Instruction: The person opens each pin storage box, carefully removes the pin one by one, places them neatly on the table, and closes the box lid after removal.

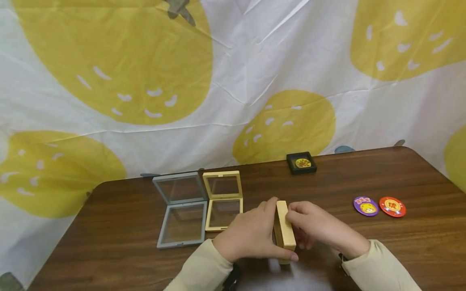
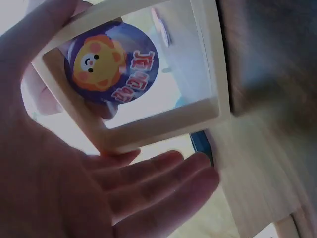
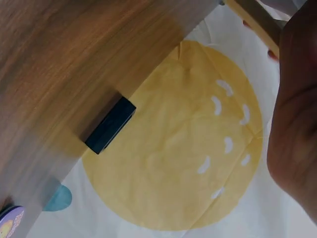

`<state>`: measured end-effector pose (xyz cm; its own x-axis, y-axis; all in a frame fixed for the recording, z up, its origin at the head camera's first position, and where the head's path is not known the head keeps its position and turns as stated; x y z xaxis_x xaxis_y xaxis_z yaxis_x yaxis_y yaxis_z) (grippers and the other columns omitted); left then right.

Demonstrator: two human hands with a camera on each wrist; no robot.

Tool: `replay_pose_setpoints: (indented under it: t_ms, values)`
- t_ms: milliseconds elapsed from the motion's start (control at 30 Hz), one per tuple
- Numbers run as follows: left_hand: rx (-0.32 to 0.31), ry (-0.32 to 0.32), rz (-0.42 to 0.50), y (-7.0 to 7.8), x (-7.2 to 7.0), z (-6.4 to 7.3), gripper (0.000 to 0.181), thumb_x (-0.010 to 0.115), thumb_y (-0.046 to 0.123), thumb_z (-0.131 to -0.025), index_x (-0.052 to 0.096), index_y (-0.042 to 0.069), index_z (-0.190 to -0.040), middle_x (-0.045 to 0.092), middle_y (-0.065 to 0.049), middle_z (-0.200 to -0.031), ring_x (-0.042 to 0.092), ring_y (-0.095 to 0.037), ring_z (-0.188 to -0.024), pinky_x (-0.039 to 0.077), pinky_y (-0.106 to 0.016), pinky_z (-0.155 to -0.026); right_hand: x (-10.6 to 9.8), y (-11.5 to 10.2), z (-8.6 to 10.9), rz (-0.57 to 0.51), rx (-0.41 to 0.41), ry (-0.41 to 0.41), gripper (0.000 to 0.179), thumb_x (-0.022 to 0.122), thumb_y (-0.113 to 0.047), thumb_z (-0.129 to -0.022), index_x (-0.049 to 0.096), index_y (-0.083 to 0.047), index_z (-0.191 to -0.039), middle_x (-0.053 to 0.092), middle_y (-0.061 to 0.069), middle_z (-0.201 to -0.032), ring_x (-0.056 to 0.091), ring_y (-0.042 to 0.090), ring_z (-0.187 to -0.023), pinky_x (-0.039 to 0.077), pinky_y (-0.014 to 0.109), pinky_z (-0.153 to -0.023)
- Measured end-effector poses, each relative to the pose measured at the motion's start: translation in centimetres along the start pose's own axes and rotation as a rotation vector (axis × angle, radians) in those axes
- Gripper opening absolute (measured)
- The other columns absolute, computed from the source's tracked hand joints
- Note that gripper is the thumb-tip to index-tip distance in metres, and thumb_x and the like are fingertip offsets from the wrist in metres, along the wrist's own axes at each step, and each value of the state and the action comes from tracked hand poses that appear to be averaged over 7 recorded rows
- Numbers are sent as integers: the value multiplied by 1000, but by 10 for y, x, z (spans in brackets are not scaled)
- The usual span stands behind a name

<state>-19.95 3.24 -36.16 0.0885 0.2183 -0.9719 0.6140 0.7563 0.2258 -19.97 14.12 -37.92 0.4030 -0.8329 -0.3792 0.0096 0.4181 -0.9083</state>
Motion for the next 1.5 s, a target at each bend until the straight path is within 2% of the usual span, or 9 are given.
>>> replay_pose_setpoints:
  t_ms: [100,200,467,667,833,967,1167,1267,1500]
  values:
    - [-26,50,-24,-1,-3,-1,88,76,73,-53,44,13,-110,58,6,-83,53,-9,-58,43,-23,-51,3,-1,1,-14,-6,-8,16,42,-16,-89,52,-4,-86,51,1,-58,52,13,-48,44,26,-43]
    - [-53,57,-63,-2,-3,-2,88,78,73,-48,42,14,-102,58,7,-75,50,-8,-52,41,-24,-47,7,-2,2,-53,-25,-47,16,42,-15,-89,52,-3,-91,51,0,-59,51,12,-46,43,24,-42]
    - [-60,-52,-43,-1,0,-4,91,81,69,-48,39,14,-106,60,5,-67,53,-6,-53,39,-26,-48,14,-1,5,-162,-47,-164,19,40,-14,-90,52,-1,-98,57,0,-58,54,10,-46,44,23,-42]
    - [-41,-75,-46,3,1,-2,88,82,67,-49,38,14,-104,59,4,-63,53,-6,-52,39,-25,-47,16,0,6,-191,-62,-216,19,40,-13,-90,52,-1,-98,61,0,-60,57,11,-48,45,23,-43]
    - [-29,-60,-77,4,0,-1,87,81,67,-50,38,13,-104,58,4,-61,52,-6,-50,39,-25,-46,16,1,6,-197,-64,-219,17,40,-12,-89,51,-2,-97,59,-1,-59,54,10,-48,44,22,-43]
    - [-24,-52,-83,3,1,0,88,80,68,-50,38,13,-104,57,5,-61,51,-6,-49,39,-25,-46,16,1,4,-199,-71,-186,14,41,-10,-87,51,-3,-93,52,-2,-58,49,8,-45,41,21,-43]
    - [-42,-111,-35,-1,5,2,89,80,66,-54,35,11,-108,56,4,-60,51,-7,-49,39,-25,-48,17,1,-1,-148,-48,-143,11,42,-10,-83,48,-8,-74,39,-6,-50,36,7,-39,32,21,-40]
    - [-54,-142,-16,-3,7,3,91,79,65,-54,34,11,-111,56,4,-60,51,-7,-49,40,-26,-49,18,1,-1,-138,-30,-156,15,41,-9,-82,44,-11,-68,34,-9,-47,32,6,-38,31,20,-39]
    - [-62,-169,5,-3,9,4,90,79,65,-55,32,11,-111,55,4,-57,51,-7,-48,40,-25,-49,21,1,-1,-201,-68,-217,14,40,-8,-83,45,-12,-71,37,-9,-49,33,6,-41,31,21,-41]
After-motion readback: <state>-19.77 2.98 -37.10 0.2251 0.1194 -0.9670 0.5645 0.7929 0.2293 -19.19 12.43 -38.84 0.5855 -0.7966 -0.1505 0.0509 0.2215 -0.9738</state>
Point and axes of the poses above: each hand's wrist, its own z-axis away from the middle knuckle, its own x-axis out of the palm, y = z × x, the point moved 7 cm from there along -z, towards the middle knuckle
